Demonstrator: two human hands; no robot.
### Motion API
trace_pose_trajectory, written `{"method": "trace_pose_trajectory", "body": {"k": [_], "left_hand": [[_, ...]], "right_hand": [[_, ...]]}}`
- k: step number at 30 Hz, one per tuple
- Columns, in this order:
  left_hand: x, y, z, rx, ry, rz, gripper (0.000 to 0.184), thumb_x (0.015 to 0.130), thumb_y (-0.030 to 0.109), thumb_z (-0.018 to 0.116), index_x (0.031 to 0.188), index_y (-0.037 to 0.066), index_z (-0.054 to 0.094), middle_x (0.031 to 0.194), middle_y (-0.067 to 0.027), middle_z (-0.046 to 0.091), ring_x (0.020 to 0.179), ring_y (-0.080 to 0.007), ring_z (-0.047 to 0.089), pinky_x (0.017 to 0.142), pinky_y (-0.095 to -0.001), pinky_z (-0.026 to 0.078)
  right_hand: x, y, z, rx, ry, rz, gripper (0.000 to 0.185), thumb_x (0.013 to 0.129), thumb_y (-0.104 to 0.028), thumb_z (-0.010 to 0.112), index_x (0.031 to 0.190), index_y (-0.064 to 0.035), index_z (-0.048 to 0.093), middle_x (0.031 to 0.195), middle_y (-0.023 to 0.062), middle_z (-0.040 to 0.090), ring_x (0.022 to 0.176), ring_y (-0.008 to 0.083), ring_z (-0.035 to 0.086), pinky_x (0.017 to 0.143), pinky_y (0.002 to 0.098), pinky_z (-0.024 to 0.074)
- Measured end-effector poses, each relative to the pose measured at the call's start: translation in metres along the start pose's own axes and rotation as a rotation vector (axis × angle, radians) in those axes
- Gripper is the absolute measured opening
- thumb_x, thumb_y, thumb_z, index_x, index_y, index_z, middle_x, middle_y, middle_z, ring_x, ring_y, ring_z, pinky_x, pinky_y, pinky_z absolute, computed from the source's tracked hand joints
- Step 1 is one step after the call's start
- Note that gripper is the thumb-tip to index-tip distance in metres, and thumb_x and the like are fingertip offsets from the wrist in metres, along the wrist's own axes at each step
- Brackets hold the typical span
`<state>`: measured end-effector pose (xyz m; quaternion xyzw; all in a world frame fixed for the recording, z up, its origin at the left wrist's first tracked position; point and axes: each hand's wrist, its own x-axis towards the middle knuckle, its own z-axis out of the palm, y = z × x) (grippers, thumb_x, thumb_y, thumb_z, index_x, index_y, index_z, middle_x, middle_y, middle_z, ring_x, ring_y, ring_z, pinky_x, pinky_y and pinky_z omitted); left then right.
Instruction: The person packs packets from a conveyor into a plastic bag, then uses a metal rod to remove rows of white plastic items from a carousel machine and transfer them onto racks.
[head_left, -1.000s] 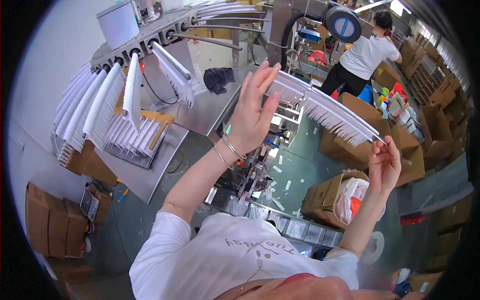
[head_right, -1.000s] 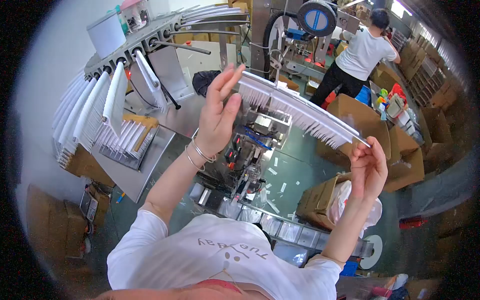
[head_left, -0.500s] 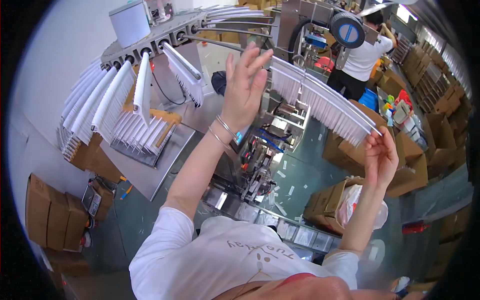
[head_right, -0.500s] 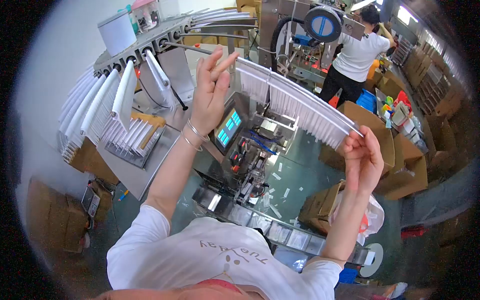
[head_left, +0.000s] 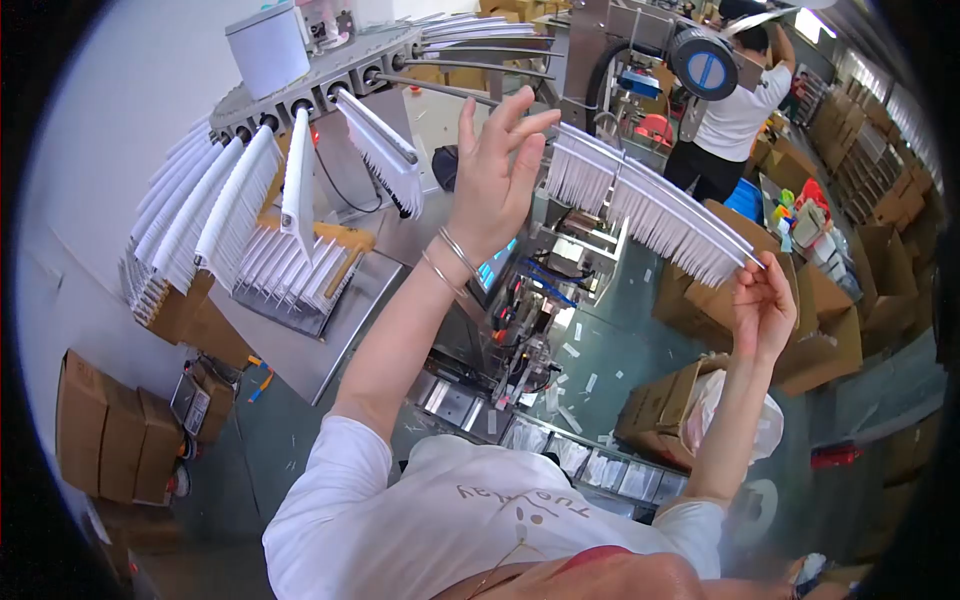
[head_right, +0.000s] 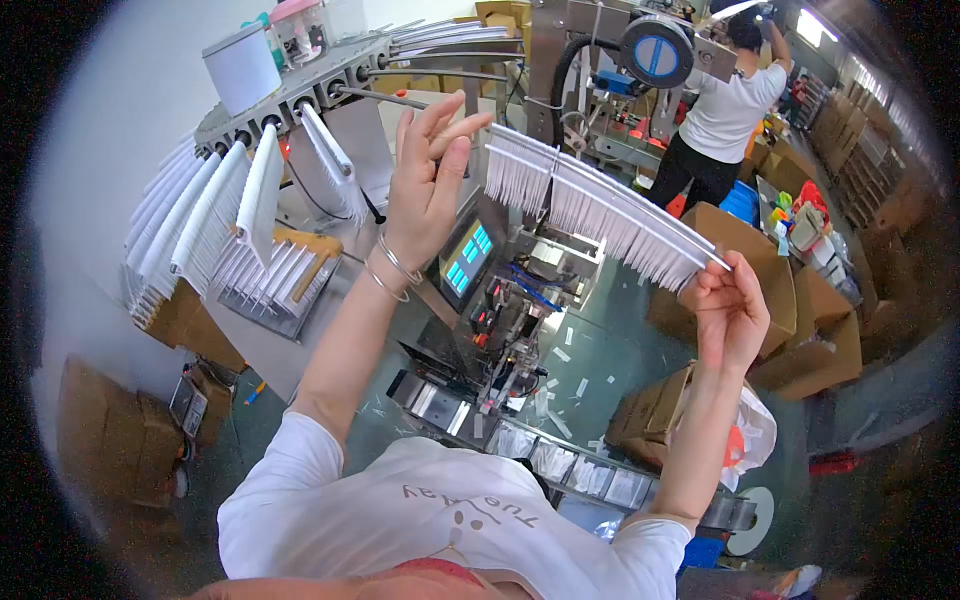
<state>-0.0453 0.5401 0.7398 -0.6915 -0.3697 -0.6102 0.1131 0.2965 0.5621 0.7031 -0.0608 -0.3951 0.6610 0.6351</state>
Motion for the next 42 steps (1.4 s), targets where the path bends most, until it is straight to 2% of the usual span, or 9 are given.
{"method": "trace_pose_trajectory", "body": {"k": [5, 7, 8, 9, 11, 12, 19, 33, 42], "left_hand": [[0.011, 0.017, 0.008, -0.036, -0.073, -0.008, 0.023, 0.092, 0.016, 0.050, 0.112, 0.005, 0.053, 0.105, -0.0055, 0.065, 0.109, -0.0235, 0.055, 0.107, -0.0501, 0.016], [0.018, 0.028, 0.014, 0.099, -0.158, 0.172, 0.016, 0.091, 0.017, 0.052, 0.101, 0.008, 0.061, 0.107, -0.0049, 0.064, 0.114, -0.0252, 0.051, 0.108, -0.0452, 0.016], [0.022, 0.034, 0.019, 0.098, -0.197, 0.204, 0.014, 0.089, 0.017, 0.054, 0.090, 0.008, 0.064, 0.104, -0.0051, 0.063, 0.115, -0.0269, 0.050, 0.107, -0.0495, 0.015], [0.025, 0.041, 0.022, 0.082, -0.203, 0.210, 0.014, 0.089, 0.017, 0.054, 0.090, 0.008, 0.064, 0.104, -0.0051, 0.063, 0.115, -0.0269, 0.050, 0.107, -0.0495, 0.015], [0.029, 0.055, 0.026, 0.122, -0.466, 0.279, 0.015, 0.089, 0.018, 0.054, 0.093, 0.008, 0.064, 0.105, -0.0038, 0.062, 0.118, -0.0275, 0.047, 0.106, -0.0548, 0.012], [0.029, 0.054, 0.035, 0.088, -0.470, 0.292, 0.019, 0.088, 0.024, 0.054, 0.088, 0.009, 0.064, 0.096, -0.0016, 0.062, 0.116, -0.0273, 0.047, 0.103, -0.0634, 0.011], [0.031, 0.070, 0.047, 0.071, -0.653, 0.341, 0.016, 0.088, 0.023, 0.054, 0.087, 0.009, 0.063, 0.096, -0.0002, 0.061, 0.120, -0.0275, 0.042, 0.103, -0.0658, 0.006], [0.031, 0.081, 0.054, -0.024, -0.762, 0.252, 0.014, 0.088, 0.020, 0.054, 0.085, 0.009, 0.062, 0.094, -0.0008, 0.060, 0.121, -0.0271, 0.043, 0.105, -0.0611, 0.004], [0.026, 0.082, 0.060, -0.075, -0.683, 0.259, 0.009, 0.086, 0.016, 0.058, 0.085, 0.008, 0.062, 0.093, 0.0009, 0.061, 0.120, -0.0256, 0.045, 0.106, -0.0602, 0.004]], "right_hand": [[-0.027, -0.009, -0.015, 0.006, 0.063, 0.007, 0.021, 0.090, -0.009, 0.050, 0.102, 0.0058, 0.058, 0.087, 0.0154, 0.063, 0.076, 0.0222, 0.058, 0.072, 0.0306, 0.0461], [-0.038, -0.013, -0.023, 0.005, 0.093, 0.013, 0.021, 0.090, -0.010, 0.050, 0.101, 0.0051, 0.058, 0.086, 0.0148, 0.062, 0.076, 0.0222, 0.057, 0.071, 0.0307, 0.0456], [-0.043, -0.014, -0.025, -0.002, 0.082, 0.000, 0.021, 0.090, -0.011, 0.049, 0.101, 0.0045, 0.058, 0.086, 0.0145, 0.062, 0.075, 0.0222, 0.056, 0.070, 0.0308, 0.0450], [-0.049, -0.016, -0.026, -0.010, 0.070, -0.013, 0.021, 0.090, -0.012, 0.049, 0.101, 0.0039, 0.057, 0.085, 0.0143, 0.061, 0.075, 0.0222, 0.056, 0.069, 0.0309, 0.0444], [-0.060, -0.020, -0.025, -0.017, 0.089, -0.033, 0.021, 0.091, -0.012, 0.048, 0.101, 0.0040, 0.058, 0.086, 0.0149, 0.062, 0.075, 0.0222, 0.056, 0.069, 0.0311, 0.0436], [-0.065, -0.022, -0.025, -0.015, 0.101, -0.039, 0.021, 0.090, -0.011, 0.048, 0.100, 0.0041, 0.058, 0.086, 0.0150, 0.062, 0.075, 0.0222, 0.056, 0.069, 0.0312, 0.0437], [-0.089, -0.034, -0.024, -0.046, 0.157, -0.091, 0.021, 0.090, -0.012, 0.049, 0.098, 0.0044, 0.059, 0.086, 0.0153, 0.063, 0.075, 0.0217, 0.057, 0.069, 0.0314, 0.0441], [-0.106, -0.041, -0.025, -0.041, 0.249, -0.133, 0.021, 0.085, -0.013, 0.051, 0.095, 0.0036, 0.062, 0.082, 0.0182, 0.066, 0.067, 0.0260, 0.059, 0.062, 0.0351, 0.0471], [-0.112, -0.042, -0.020, -0.041, 0.243, -0.139, 0.021, 0.090, -0.012, 0.048, 0.094, 0.0050, 0.060, 0.082, 0.0174, 0.063, 0.069, 0.0238, 0.058, 0.066, 0.0336, 0.0448]]}}
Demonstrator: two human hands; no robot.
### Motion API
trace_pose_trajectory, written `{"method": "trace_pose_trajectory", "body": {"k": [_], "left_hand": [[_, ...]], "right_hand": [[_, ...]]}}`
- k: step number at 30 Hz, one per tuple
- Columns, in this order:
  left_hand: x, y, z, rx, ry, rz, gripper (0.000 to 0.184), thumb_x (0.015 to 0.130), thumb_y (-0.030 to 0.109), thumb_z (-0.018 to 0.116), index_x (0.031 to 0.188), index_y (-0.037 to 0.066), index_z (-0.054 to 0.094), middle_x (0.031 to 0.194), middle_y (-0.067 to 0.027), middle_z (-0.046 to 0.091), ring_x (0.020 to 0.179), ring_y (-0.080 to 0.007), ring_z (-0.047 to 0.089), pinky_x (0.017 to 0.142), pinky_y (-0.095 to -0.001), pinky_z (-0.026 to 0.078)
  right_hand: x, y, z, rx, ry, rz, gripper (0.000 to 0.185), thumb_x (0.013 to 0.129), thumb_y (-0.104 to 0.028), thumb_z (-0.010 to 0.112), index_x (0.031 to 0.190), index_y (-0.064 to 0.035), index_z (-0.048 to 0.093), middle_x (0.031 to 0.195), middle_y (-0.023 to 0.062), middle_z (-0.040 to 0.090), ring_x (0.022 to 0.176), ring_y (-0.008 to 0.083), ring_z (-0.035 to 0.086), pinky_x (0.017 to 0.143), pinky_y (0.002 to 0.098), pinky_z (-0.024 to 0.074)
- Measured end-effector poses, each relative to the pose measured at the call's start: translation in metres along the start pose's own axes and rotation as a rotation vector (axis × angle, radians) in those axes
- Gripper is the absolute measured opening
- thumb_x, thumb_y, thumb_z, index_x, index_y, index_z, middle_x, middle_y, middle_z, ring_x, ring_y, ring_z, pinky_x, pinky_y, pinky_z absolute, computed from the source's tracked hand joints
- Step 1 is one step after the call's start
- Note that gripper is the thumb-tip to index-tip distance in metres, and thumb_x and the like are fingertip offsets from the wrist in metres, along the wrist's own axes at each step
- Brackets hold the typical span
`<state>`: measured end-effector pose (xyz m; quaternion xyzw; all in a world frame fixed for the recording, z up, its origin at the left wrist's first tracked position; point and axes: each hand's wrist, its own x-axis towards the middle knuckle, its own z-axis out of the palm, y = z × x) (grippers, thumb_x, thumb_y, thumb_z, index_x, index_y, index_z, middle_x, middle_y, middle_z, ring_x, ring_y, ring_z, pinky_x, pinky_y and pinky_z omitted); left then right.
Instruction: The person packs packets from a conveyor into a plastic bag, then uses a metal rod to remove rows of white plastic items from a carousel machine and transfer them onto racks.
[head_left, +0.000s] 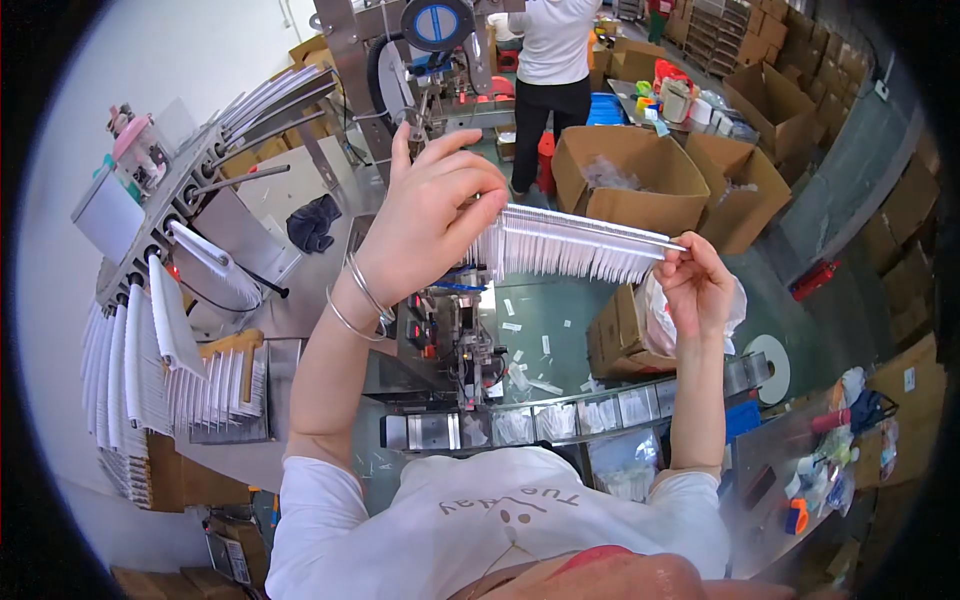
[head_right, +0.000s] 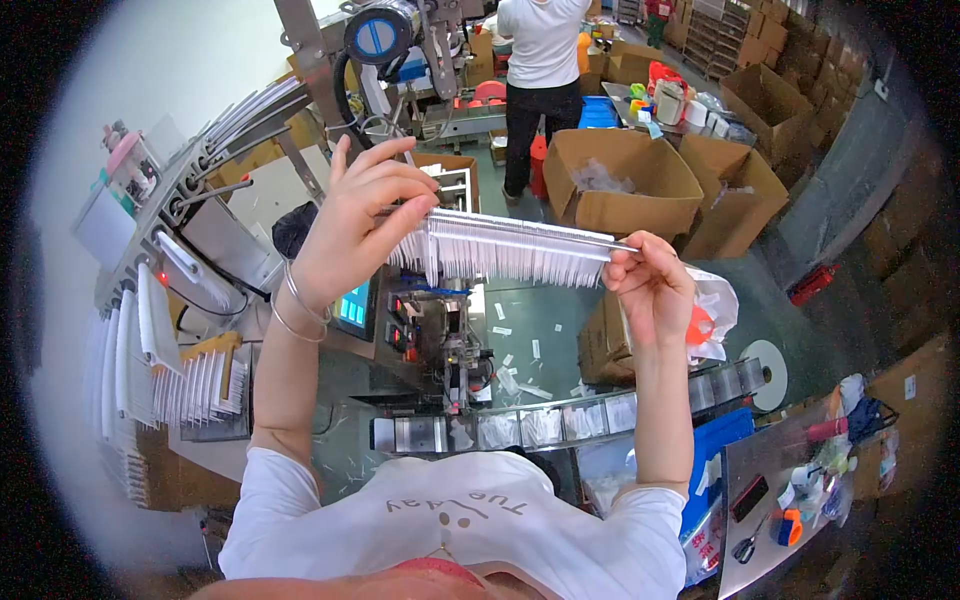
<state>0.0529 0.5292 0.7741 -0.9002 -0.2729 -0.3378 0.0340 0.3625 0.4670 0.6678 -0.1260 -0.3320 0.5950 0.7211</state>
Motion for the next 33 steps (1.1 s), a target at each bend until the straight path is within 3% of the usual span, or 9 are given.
{"method": "trace_pose_trajectory", "body": {"k": [8, 11, 22, 25, 27, 28, 29, 32, 33], "left_hand": [[0.000, 0.003, 0.005, 0.151, 0.164, 0.105, 0.007, 0.084, 0.016, 0.061, 0.083, 0.010, 0.063, 0.092, 0.0027, 0.062, 0.119, -0.0235, 0.046, 0.105, -0.0623, 0.006], [0.000, 0.004, 0.004, 0.176, 0.175, 0.134, 0.004, 0.083, 0.012, 0.061, 0.087, 0.010, 0.063, 0.100, 0.0026, 0.064, 0.122, -0.0251, 0.045, 0.106, -0.0579, 0.003], [-0.007, 0.003, 0.006, 0.299, 0.221, 0.222, 0.011, 0.080, 0.012, 0.064, 0.092, 0.011, 0.064, 0.103, 0.0027, 0.063, 0.120, -0.0241, 0.047, 0.107, -0.0578, 0.004], [-0.013, -0.003, 0.007, 0.242, 0.323, 0.110, 0.012, 0.083, 0.010, 0.061, 0.094, 0.009, 0.065, 0.104, -0.0009, 0.063, 0.117, -0.0248, 0.050, 0.107, -0.0538, 0.009], [-0.023, -0.012, 0.011, 0.092, 0.540, -0.082, 0.007, 0.083, 0.010, 0.061, 0.088, 0.006, 0.065, 0.097, -0.0052, 0.062, 0.107, -0.0259, 0.053, 0.102, -0.0492, 0.026], [-0.030, -0.018, 0.015, 0.003, 0.647, -0.165, 0.010, 0.085, 0.009, 0.060, 0.091, 0.004, 0.065, 0.094, -0.0074, 0.062, 0.097, -0.0228, 0.057, 0.092, -0.0356, 0.039], [-0.035, -0.020, 0.017, 0.011, 0.652, -0.168, 0.010, 0.085, 0.009, 0.060, 0.091, 0.004, 0.065, 0.094, -0.0074, 0.062, 0.097, -0.0228, 0.057, 0.092, -0.0356, 0.039], [-0.050, -0.029, 0.029, -0.589, 0.683, -0.492, 0.015, 0.088, 0.011, 0.061, 0.096, 0.000, 0.066, 0.091, -0.0047, 0.063, 0.084, -0.0087, 0.056, 0.075, -0.0224, 0.044], [-0.052, -0.029, 0.029, -0.581, 0.695, -0.497, 0.015, 0.088, 0.011, 0.061, 0.096, 0.000, 0.066, 0.091, -0.0047, 0.063, 0.084, -0.0087, 0.056, 0.075, -0.0224, 0.044]], "right_hand": [[0.001, 0.000, -0.003, 0.005, 0.021, 0.003, 0.021, 0.089, -0.012, 0.049, 0.096, 0.0035, 0.061, 0.083, 0.0180, 0.066, 0.068, 0.0242, 0.059, 0.061, 0.0342, 0.0443], [-0.001, 0.000, 0.001, 0.007, 0.027, -0.008, 0.023, 0.090, -0.011, 0.048, 0.097, 0.0066, 0.060, 0.082, 0.0171, 0.064, 0.068, 0.0217, 0.055, 0.064, 0.0305, 0.0421], [0.003, 0.003, 0.001, 0.017, 0.020, 0.020, 0.021, 0.090, -0.010, 0.049, 0.096, 0.0060, 0.061, 0.082, 0.0170, 0.065, 0.069, 0.0219, 0.057, 0.066, 0.0307, 0.0435], [0.006, 0.002, 0.001, 0.005, 0.030, 0.007, 0.021, 0.089, -0.010, 0.049, 0.096, 0.0058, 0.061, 0.082, 0.0169, 0.065, 0.069, 0.0214, 0.057, 0.066, 0.0305, 0.0435], [0.006, 0.001, 0.001, 0.007, 0.029, 0.003, 0.020, 0.089, -0.009, 0.049, 0.096, 0.0061, 0.061, 0.082, 0.0162, 0.064, 0.072, 0.0209, 0.057, 0.067, 0.0301, 0.0436], [0.006, 0.000, 0.000, 0.006, 0.022, 0.009, 0.020, 0.089, -0.009, 0.049, 0.096, 0.0061, 0.061, 0.082, 0.0162, 0.064, 0.072, 0.0209, 0.057, 0.067, 0.0301, 0.0436], [0.006, -0.002, -0.002, 0.000, 0.019, 0.008, 0.021, 0.089, -0.009, 0.049, 0.096, 0.0062, 0.061, 0.082, 0.0158, 0.064, 0.073, 0.0206, 0.057, 0.068, 0.0300, 0.0435], [0.009, -0.006, -0.002, -0.006, -0.014, 0.019, 0.021, 0.090, -0.010, 0.049, 0.098, 0.0063, 0.060, 0.083, 0.0152, 0.063, 0.074, 0.0202, 0.056, 0.069, 0.0300, 0.0435], [0.010, -0.008, -0.001, -0.009, -0.030, 0.022, 0.022, 0.090, -0.010, 0.049, 0.098, 0.0063, 0.060, 0.083, 0.0149, 0.063, 0.074, 0.0201, 0.055, 0.069, 0.0301, 0.0435]]}}
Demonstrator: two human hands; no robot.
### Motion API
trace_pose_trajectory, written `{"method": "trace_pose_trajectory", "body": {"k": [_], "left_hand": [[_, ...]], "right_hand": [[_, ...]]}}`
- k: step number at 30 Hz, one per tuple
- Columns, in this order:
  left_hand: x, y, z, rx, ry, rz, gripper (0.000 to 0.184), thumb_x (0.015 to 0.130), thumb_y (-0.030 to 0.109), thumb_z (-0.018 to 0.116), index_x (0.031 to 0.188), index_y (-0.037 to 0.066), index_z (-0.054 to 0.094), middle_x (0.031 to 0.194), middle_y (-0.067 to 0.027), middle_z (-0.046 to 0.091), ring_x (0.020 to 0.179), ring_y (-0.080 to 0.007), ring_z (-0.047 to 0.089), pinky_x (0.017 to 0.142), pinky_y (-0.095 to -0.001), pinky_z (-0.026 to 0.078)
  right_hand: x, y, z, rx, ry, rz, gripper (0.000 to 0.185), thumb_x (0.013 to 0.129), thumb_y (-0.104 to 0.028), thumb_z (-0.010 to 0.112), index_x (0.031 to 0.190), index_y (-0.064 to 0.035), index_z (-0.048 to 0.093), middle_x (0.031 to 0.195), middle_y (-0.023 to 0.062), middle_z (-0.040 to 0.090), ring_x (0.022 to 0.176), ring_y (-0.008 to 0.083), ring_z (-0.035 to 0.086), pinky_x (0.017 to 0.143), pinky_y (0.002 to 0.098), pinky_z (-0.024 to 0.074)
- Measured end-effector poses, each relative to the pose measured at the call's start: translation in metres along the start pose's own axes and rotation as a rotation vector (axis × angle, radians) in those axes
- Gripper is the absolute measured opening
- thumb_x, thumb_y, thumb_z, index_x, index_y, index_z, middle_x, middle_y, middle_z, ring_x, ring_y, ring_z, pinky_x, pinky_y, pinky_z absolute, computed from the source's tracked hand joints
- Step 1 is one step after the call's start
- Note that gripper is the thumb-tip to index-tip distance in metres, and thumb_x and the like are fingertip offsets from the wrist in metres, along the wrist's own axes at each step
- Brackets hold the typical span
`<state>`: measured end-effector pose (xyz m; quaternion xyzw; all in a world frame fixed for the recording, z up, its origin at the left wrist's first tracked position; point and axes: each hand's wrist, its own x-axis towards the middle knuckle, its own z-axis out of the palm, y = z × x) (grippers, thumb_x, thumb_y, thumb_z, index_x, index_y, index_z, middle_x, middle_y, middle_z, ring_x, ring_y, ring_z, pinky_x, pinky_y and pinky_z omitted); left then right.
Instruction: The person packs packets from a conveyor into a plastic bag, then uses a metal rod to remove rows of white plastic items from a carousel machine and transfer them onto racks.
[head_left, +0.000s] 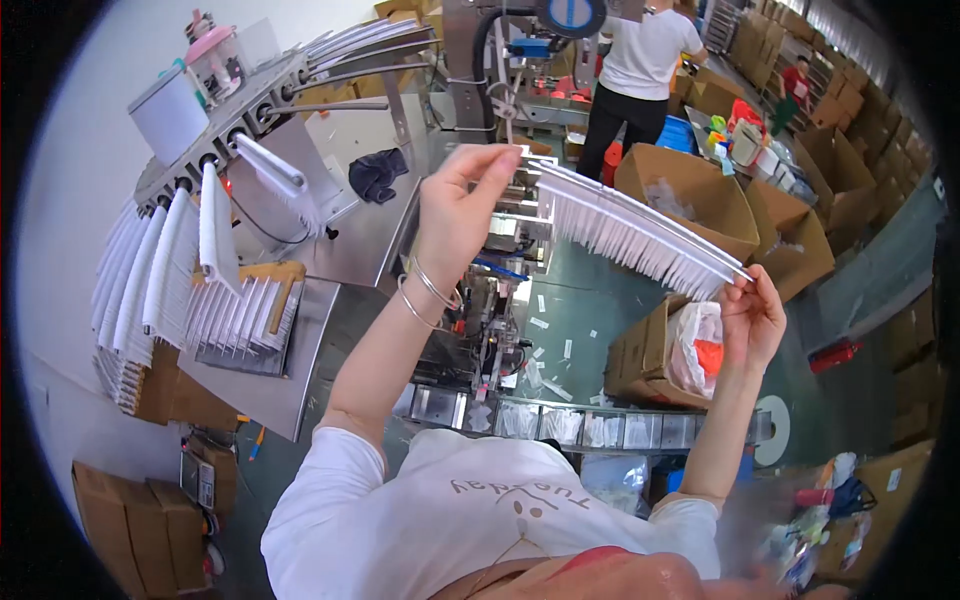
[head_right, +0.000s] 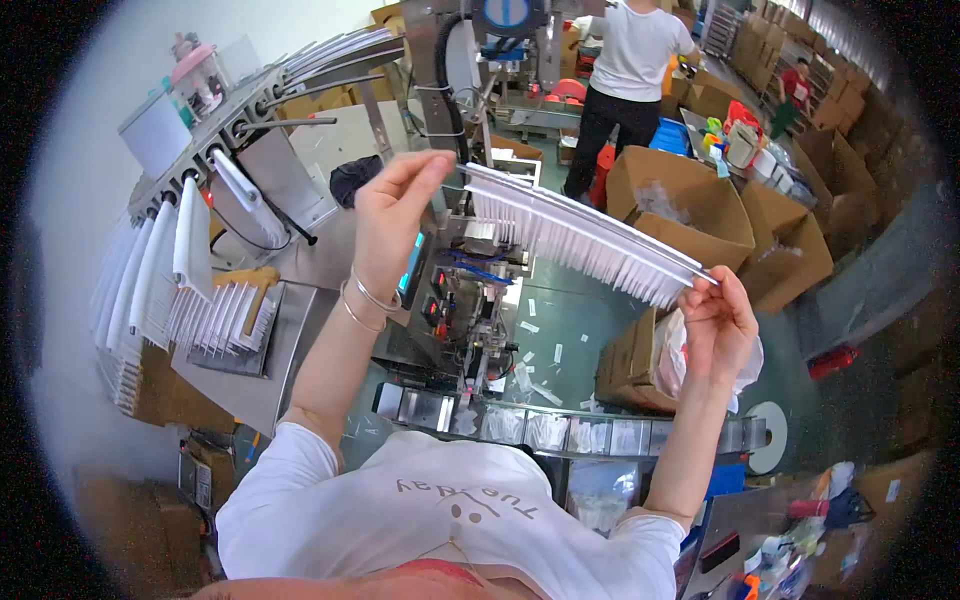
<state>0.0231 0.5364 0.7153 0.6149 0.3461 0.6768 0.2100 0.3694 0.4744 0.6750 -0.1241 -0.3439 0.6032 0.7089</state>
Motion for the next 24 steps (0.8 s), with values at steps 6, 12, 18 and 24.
{"method": "trace_pose_trajectory", "body": {"k": [6, 12, 18, 24], "left_hand": [[-0.006, -0.002, -0.007, -0.184, -0.035, -0.079, 0.015, 0.085, 0.009, 0.063, 0.097, -0.001, 0.066, 0.090, -0.0025, 0.064, 0.081, -0.0068, 0.056, 0.074, -0.0206, 0.044], [-0.008, -0.007, -0.029, -0.280, 0.033, -0.166, 0.014, 0.087, 0.008, 0.061, 0.098, -0.001, 0.064, 0.090, 0.0002, 0.062, 0.083, -0.0051, 0.055, 0.077, -0.0189, 0.042], [0.003, -0.005, -0.037, -0.308, 0.232, -0.070, 0.013, 0.087, 0.008, 0.062, 0.097, 0.000, 0.064, 0.088, 0.0004, 0.062, 0.082, -0.0040, 0.054, 0.075, -0.0179, 0.043], [0.020, -0.009, -0.053, -0.079, 0.283, 0.031, 0.013, 0.085, 0.011, 0.064, 0.092, 0.001, 0.066, 0.084, 0.0003, 0.060, 0.074, -0.0047, 0.052, 0.069, -0.0190, 0.043]], "right_hand": [[0.010, -0.003, 0.011, -0.047, -0.042, 0.019, 0.023, 0.092, -0.011, 0.047, 0.101, 0.0062, 0.059, 0.085, 0.0154, 0.062, 0.075, 0.0210, 0.054, 0.071, 0.0307, 0.0433], [0.037, -0.003, 0.058, -0.247, -0.193, 0.041, 0.025, 0.092, -0.014, 0.046, 0.104, 0.0062, 0.057, 0.085, 0.0148, 0.062, 0.072, 0.0201, 0.056, 0.065, 0.0293, 0.0449], [0.060, -0.001, 0.079, -0.365, -0.218, 0.006, 0.026, 0.093, -0.014, 0.045, 0.105, 0.0055, 0.056, 0.087, 0.0152, 0.063, 0.073, 0.0190, 0.058, 0.064, 0.0274, 0.0466], [0.079, 0.012, 0.079, -0.290, -0.296, 0.021, 0.028, 0.093, -0.014, 0.045, 0.109, 0.0070, 0.055, 0.089, 0.0164, 0.062, 0.076, 0.0205, 0.058, 0.068, 0.0291, 0.0457]]}}
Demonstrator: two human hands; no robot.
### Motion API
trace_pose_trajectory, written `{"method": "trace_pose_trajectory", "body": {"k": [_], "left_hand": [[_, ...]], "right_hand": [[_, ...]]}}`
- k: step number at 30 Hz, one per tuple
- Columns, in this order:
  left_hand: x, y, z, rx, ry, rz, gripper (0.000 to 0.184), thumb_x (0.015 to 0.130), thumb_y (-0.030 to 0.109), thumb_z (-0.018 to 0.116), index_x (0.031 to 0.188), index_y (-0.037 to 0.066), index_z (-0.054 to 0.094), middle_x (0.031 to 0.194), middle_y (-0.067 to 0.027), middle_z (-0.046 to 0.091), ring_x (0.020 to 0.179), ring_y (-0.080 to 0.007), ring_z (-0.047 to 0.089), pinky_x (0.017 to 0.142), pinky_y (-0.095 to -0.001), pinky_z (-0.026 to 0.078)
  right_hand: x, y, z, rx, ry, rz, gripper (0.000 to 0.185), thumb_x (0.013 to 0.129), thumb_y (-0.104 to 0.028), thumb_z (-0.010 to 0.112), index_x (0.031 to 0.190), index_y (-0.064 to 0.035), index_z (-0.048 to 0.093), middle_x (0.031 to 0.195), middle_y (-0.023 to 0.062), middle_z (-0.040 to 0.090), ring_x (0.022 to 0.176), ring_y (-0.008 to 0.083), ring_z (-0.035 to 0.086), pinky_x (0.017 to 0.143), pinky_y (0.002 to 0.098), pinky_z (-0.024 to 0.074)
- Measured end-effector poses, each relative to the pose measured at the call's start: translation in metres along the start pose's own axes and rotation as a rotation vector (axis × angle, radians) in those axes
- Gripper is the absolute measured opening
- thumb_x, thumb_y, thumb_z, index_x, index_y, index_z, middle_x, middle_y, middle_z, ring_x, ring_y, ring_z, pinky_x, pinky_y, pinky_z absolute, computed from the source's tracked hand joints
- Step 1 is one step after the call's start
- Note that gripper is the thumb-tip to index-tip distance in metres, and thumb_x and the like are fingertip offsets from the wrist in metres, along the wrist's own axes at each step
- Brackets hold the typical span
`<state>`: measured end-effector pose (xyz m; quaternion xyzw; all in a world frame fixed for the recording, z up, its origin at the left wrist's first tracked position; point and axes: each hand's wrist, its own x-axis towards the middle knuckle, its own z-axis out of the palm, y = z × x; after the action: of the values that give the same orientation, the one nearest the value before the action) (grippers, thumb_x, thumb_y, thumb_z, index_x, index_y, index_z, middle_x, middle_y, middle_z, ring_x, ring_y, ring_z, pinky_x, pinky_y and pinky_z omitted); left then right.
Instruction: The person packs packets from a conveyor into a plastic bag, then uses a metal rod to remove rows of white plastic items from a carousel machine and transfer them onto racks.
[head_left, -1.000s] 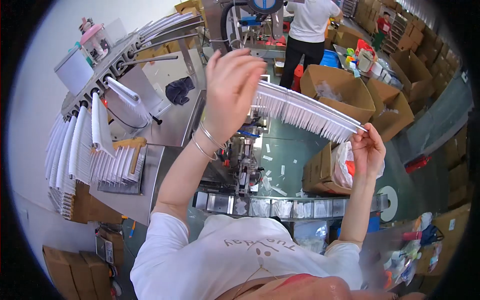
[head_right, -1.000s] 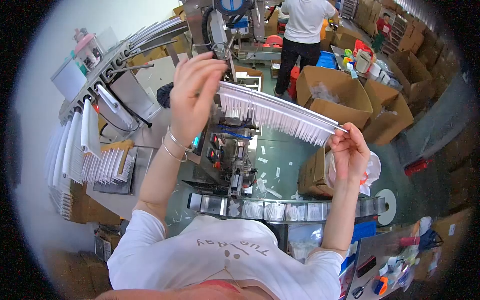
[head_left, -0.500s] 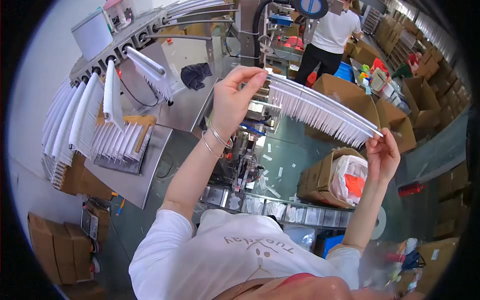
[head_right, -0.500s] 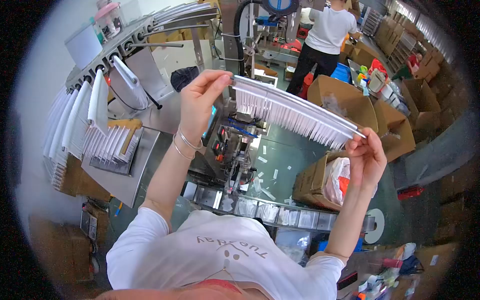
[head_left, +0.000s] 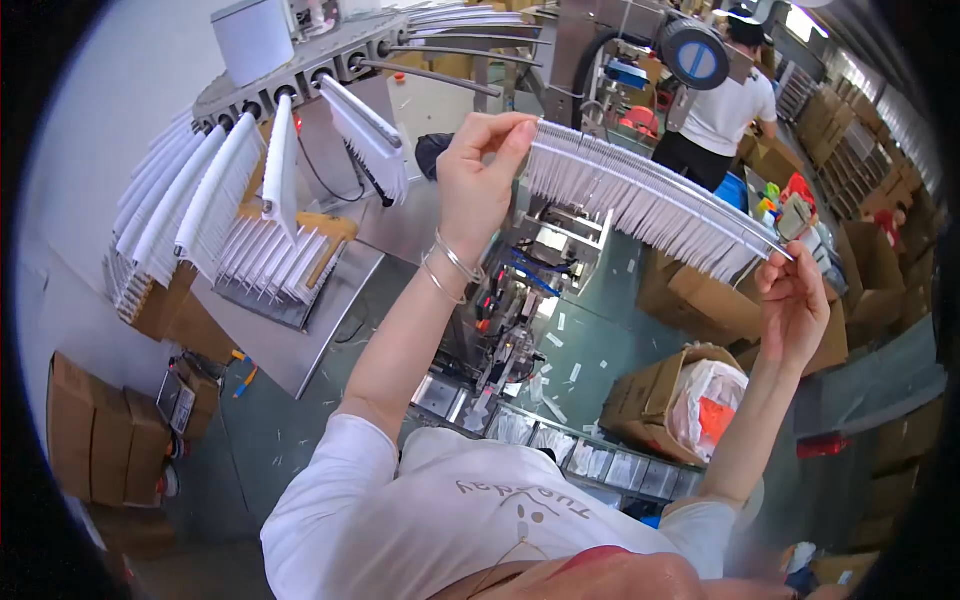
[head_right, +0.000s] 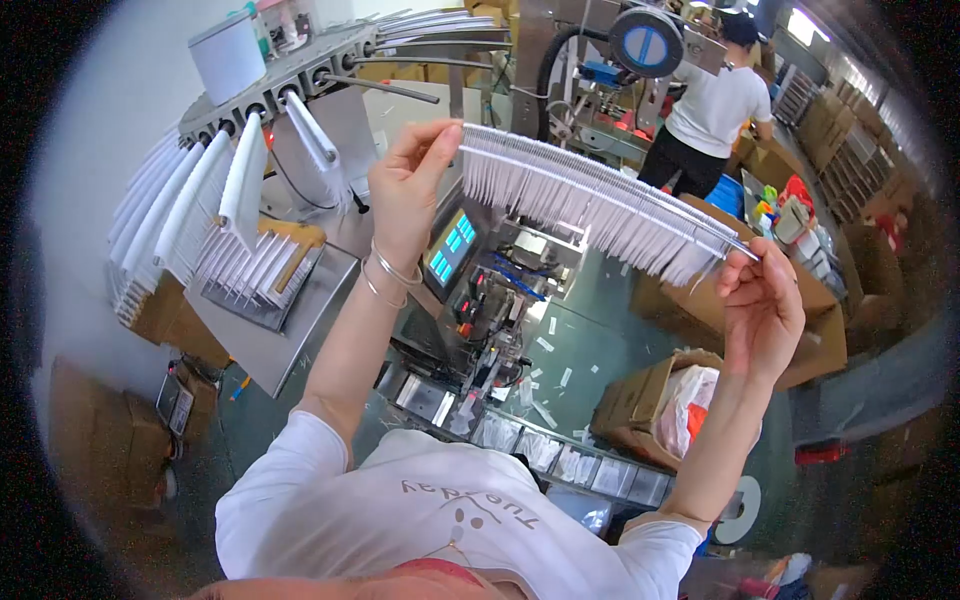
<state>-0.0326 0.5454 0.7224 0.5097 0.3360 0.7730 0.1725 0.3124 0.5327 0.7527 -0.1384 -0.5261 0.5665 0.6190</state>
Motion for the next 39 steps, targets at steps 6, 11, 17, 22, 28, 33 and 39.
{"method": "trace_pose_trajectory", "body": {"k": [6, 11, 17, 22, 28, 33, 39], "left_hand": [[0.020, 0.006, -0.004, 0.361, 0.032, 0.265, 0.016, 0.089, 0.014, 0.060, 0.098, 0.004, 0.067, 0.084, -0.0006, 0.054, 0.078, -0.0086, 0.052, 0.071, -0.0206, 0.041], [0.028, -0.006, -0.011, 0.514, 0.087, 0.369, 0.016, 0.089, 0.012, 0.056, 0.099, 0.005, 0.067, 0.084, -0.0035, 0.050, 0.078, -0.0124, 0.050, 0.070, -0.0222, 0.040], [0.032, -0.016, -0.023, 0.587, 0.107, 0.379, 0.017, 0.086, 0.011, 0.056, 0.098, 0.006, 0.067, 0.083, -0.0072, 0.052, 0.081, -0.0204, 0.052, 0.078, -0.0311, 0.042], [0.026, -0.021, -0.029, 0.628, 0.105, 0.351, 0.022, 0.088, 0.012, 0.053, 0.106, 0.004, 0.062, 0.086, -0.0085, 0.052, 0.086, -0.0233, 0.051, 0.084, -0.0342, 0.038], [0.000, -0.025, -0.032, 0.556, 0.183, 0.278, 0.033, 0.090, 0.017, 0.050, 0.117, -0.002, 0.047, 0.107, -0.0150, 0.049, 0.103, -0.0288, 0.046, 0.092, -0.0361, 0.036], [-0.018, -0.024, -0.038, 0.581, 0.122, 0.256, 0.036, 0.090, 0.018, 0.051, 0.117, -0.003, 0.043, 0.112, -0.0181, 0.046, 0.107, -0.0317, 0.045, 0.096, -0.0377, 0.034], [-0.048, -0.023, -0.038, 0.541, -0.023, 0.206, 0.036, 0.087, 0.013, 0.054, 0.118, -0.001, 0.043, 0.113, -0.0180, 0.046, 0.106, -0.0332, 0.045, 0.095, -0.0387, 0.034]], "right_hand": [[0.020, 0.018, 0.010, 0.075, -0.063, -0.042, 0.030, 0.093, -0.014, 0.046, 0.112, 0.0075, 0.054, 0.095, 0.0166, 0.062, 0.081, 0.0214, 0.056, 0.073, 0.0311, 0.0450], [0.032, 0.039, 0.013, -0.006, -0.067, -0.071, 0.031, 0.092, -0.016, 0.046, 0.111, 0.0064, 0.055, 0.096, 0.0172, 0.062, 0.080, 0.0214, 0.057, 0.074, 0.0309, 0.0457], [0.033, 0.050, 0.033, -0.067, -0.056, -0.089, 0.028, 0.092, -0.015, 0.046, 0.106, 0.0055, 0.057, 0.093, 0.0167, 0.064, 0.077, 0.0208, 0.059, 0.073, 0.0311, 0.0472], [0.035, 0.056, 0.047, -0.042, -0.011, -0.097, 0.024, 0.089, -0.010, 0.049, 0.102, 0.0082, 0.059, 0.089, 0.0195, 0.064, 0.072, 0.0233, 0.061, 0.066, 0.0330, 0.0500], [0.043, 0.069, 0.063, -0.098, -0.049, -0.054, 0.025, 0.091, -0.013, 0.049, 0.104, 0.0065, 0.058, 0.091, 0.0167, 0.064, 0.073, 0.0198, 0.060, 0.070, 0.0294, 0.0483], [0.053, 0.083, 0.077, -0.072, -0.047, -0.035, 0.025, 0.092, -0.012, 0.048, 0.105, 0.0071, 0.057, 0.091, 0.0171, 0.064, 0.074, 0.0199, 0.060, 0.069, 0.0289, 0.0483], [0.062, 0.102, 0.099, -0.037, -0.053, -0.014, 0.025, 0.092, -0.012, 0.048, 0.105, 0.0076, 0.057, 0.091, 0.0170, 0.064, 0.075, 0.0206, 0.060, 0.070, 0.0298, 0.0483]]}}
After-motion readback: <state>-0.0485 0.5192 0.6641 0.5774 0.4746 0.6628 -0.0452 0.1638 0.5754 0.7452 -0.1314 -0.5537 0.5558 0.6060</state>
